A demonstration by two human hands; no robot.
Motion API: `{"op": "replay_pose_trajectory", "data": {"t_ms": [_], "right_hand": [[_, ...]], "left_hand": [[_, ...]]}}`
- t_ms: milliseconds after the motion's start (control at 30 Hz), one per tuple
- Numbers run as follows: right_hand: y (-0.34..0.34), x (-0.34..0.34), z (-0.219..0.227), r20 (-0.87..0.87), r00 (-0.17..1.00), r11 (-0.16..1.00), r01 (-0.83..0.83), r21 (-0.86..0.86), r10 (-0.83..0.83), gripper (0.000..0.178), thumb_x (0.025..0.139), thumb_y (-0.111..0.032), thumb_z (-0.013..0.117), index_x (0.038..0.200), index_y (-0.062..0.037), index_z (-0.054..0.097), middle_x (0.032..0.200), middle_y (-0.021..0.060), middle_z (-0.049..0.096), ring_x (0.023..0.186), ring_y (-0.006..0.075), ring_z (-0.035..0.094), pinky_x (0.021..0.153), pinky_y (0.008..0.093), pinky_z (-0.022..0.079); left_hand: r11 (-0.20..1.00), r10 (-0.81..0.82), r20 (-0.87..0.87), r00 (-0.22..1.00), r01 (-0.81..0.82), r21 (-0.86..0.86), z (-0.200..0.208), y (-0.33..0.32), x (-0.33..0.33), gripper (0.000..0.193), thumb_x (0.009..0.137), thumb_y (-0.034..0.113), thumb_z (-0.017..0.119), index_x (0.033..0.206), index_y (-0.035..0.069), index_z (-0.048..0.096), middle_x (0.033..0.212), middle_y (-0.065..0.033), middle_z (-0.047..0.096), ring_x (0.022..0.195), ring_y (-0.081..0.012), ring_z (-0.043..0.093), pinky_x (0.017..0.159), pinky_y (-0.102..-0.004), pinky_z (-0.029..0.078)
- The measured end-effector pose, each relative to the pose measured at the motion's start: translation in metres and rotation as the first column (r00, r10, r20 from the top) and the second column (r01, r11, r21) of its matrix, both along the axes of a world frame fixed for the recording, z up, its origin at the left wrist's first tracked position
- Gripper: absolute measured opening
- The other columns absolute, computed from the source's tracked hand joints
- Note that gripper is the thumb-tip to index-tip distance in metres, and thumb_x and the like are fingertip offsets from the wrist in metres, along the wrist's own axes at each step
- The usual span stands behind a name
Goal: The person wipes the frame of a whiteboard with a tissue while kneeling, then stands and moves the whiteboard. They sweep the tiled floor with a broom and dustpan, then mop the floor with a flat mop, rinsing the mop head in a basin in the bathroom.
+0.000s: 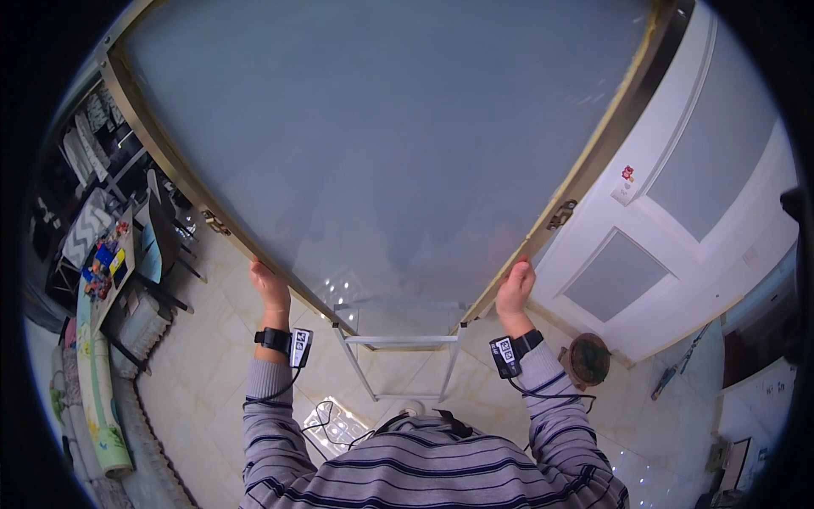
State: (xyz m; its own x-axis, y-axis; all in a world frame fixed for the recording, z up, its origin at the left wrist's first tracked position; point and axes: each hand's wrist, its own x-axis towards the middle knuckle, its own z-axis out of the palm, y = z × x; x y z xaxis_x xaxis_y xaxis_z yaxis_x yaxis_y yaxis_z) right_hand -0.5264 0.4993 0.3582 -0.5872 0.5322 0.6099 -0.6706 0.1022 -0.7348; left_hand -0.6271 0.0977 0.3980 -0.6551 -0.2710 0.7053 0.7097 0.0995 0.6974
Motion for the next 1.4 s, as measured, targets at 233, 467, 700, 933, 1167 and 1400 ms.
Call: {"op": "replay_pose_trajectory", "data": {"t_ms": [233, 467, 700, 933, 1167, 1400], "right_hand": [[0.002, -0.004, 0.006, -0.01, 0.977, 0.977, 0.211, -0.032, -0.211, 0.049, 0.093, -0.047, 0.039, 0.079, -0.0017, 0.052, 0.075, -0.0005, 0.051, 0.07, 0.0102, 0.046, 0.063, 0.0255, 0.038], [0.005, 0.019, 0.06, -0.041, 0.975, 0.964, 0.208, -0.164, -0.217, 0.045, 0.094, -0.045, 0.04, 0.08, -0.0037, 0.052, 0.075, -0.0021, 0.05, 0.069, 0.007, 0.044, 0.061, 0.0222, 0.037], [-0.008, 0.023, 0.109, -0.019, 0.96, 0.934, 0.266, -0.239, -0.278, 0.042, 0.094, -0.042, 0.04, 0.087, -0.0031, 0.054, 0.079, -0.0007, 0.055, 0.068, 0.0065, 0.05, 0.058, 0.0202, 0.041], [-0.016, 0.016, 0.134, -0.032, 0.917, 0.9, 0.384, -0.207, -0.399, 0.044, 0.094, -0.043, 0.041, 0.098, -0.0004, 0.053, 0.092, 0.0027, 0.057, 0.081, 0.0103, 0.055, 0.069, 0.0251, 0.046], [-0.023, 0.014, 0.149, -0.038, 0.865, 0.855, 0.486, -0.178, -0.5, 0.053, 0.092, -0.048, 0.04, 0.109, 0.0013, 0.05, 0.103, 0.0055, 0.056, 0.091, 0.0134, 0.055, 0.078, 0.0277, 0.046], [-0.032, 0.01, 0.149, -0.007, 0.831, 0.822, 0.549, -0.154, -0.556, 0.06, 0.092, -0.052, 0.035, 0.121, 0.0005, 0.043, 0.114, 0.0083, 0.052, 0.103, 0.0173, 0.052, 0.086, 0.0308, 0.045]], "left_hand": [[0.999, -0.013, -0.037, 0.999, 0.014, 0.033, 0.016, 0.018, -0.004, 0.073, 0.086, 0.066, 0.028, 0.097, -0.001, 0.056, 0.086, -0.0035, 0.058, 0.081, -0.0126, 0.053, 0.07, -0.0258, 0.042], [0.999, -0.004, -0.037, 0.999, 0.003, -0.044, 0.071, 0.037, -0.021, 0.067, 0.092, 0.057, 0.023, 0.101, -0.001, 0.055, 0.089, -0.0028, 0.057, 0.082, -0.0123, 0.051, 0.073, -0.0246, 0.041], [0.983, -0.169, 0.031, 0.985, 0.17, -0.063, 0.103, 0.054, -0.072, 0.066, 0.092, 0.056, 0.025, 0.103, -0.001, 0.054, 0.09, -0.0026, 0.056, 0.085, -0.0121, 0.051, 0.076, -0.0236, 0.04], [0.961, -0.268, 0.073, 0.961, 0.272, -0.049, 0.116, 0.075, -0.128, 0.065, 0.093, 0.056, 0.024, 0.098, -0.001, 0.054, 0.087, -0.0011, 0.055, 0.081, -0.0112, 0.049, 0.073, -0.0234, 0.039], [0.919, -0.39, 0.019, 0.921, 0.387, 0.076, 0.113, 0.095, -0.166, 0.059, 0.095, 0.049, 0.026, 0.102, -0.001, 0.056, 0.093, -0.0031, 0.058, 0.086, -0.0106, 0.05, 0.077, -0.0236, 0.04], [0.801, -0.555, -0.018, 0.832, 0.541, 0.257, 0.092, 0.113, -0.186, 0.049, 0.097, 0.039, 0.033, 0.102, -0.004, 0.057, 0.097, -0.0046, 0.059, 0.087, -0.0091, 0.051, 0.08, -0.0221, 0.041]]}}
